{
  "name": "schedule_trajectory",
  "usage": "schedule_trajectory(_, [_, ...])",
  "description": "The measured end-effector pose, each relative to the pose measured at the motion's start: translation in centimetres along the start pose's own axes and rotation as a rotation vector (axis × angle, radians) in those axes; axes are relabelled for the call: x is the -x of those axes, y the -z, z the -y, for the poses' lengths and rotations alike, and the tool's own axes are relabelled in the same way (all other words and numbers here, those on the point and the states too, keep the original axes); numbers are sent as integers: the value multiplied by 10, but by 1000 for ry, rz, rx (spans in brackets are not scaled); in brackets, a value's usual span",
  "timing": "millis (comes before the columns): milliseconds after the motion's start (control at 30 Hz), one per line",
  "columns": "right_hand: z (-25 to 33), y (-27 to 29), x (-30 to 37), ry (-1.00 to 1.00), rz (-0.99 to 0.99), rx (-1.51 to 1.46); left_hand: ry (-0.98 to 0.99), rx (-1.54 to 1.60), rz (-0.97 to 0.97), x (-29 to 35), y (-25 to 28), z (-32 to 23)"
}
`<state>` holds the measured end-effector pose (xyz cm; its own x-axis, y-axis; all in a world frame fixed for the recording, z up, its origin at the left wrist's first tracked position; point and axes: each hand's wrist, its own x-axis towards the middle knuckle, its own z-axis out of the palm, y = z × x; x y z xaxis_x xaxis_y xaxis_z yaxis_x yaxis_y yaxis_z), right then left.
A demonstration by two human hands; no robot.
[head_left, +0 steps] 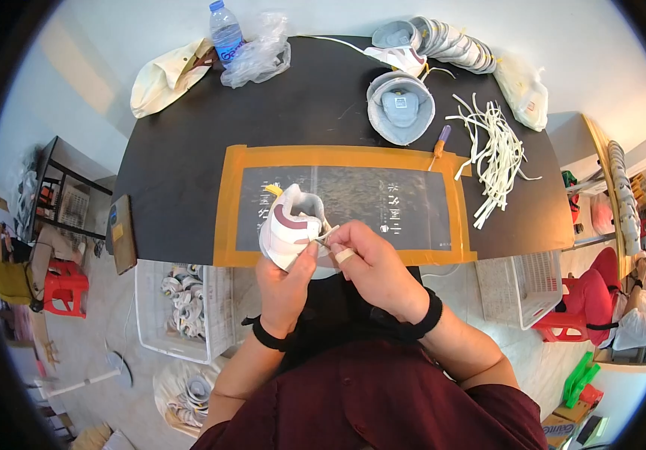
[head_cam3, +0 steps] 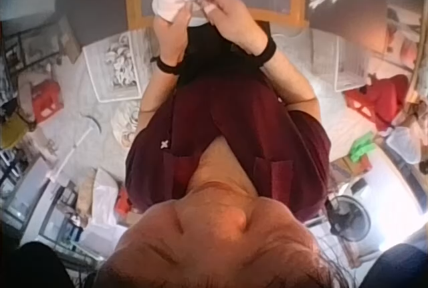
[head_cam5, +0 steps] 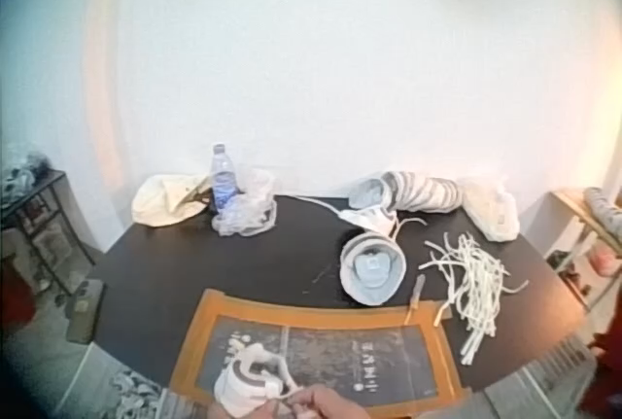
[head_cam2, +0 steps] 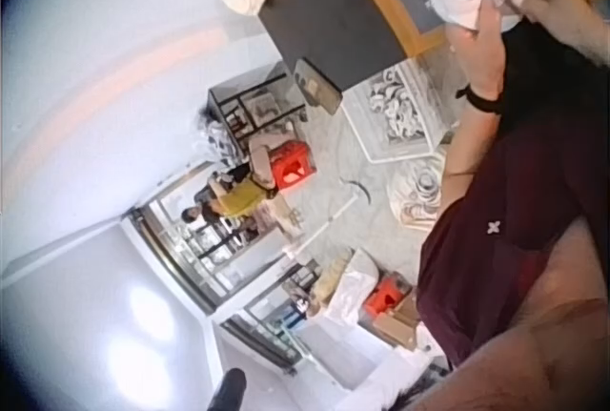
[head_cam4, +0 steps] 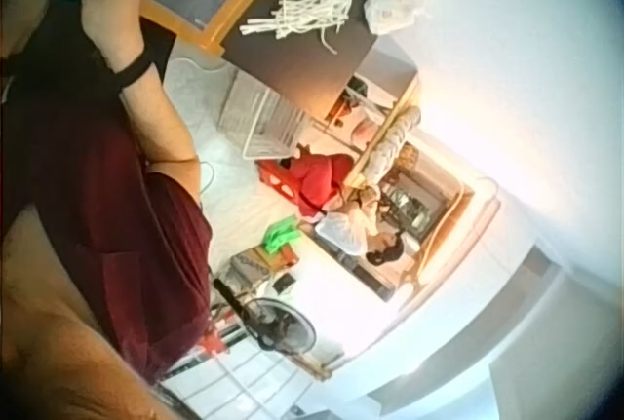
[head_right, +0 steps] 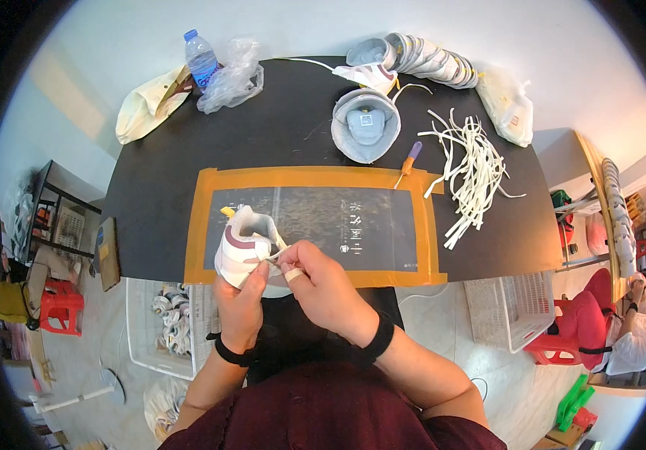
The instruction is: Manually inserting and threading white laces into the upper of a shoe at a workstation.
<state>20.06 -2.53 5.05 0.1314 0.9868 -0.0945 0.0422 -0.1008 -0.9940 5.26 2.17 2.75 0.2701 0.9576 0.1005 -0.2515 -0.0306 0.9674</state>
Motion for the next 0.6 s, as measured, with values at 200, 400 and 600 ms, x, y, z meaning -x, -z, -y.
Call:
schedule_trajectory(200, [6,8,-8,124,-4,245,-103,-221,33,-2,4,10])
schedule_trajectory(400, [-1,7,-24,173,35,360,-145,-354,-12,-2,5,19])
schedule_trajectory(600, [5,-7,-29,206,60,788,-174,-359,-24,-10,6,23])
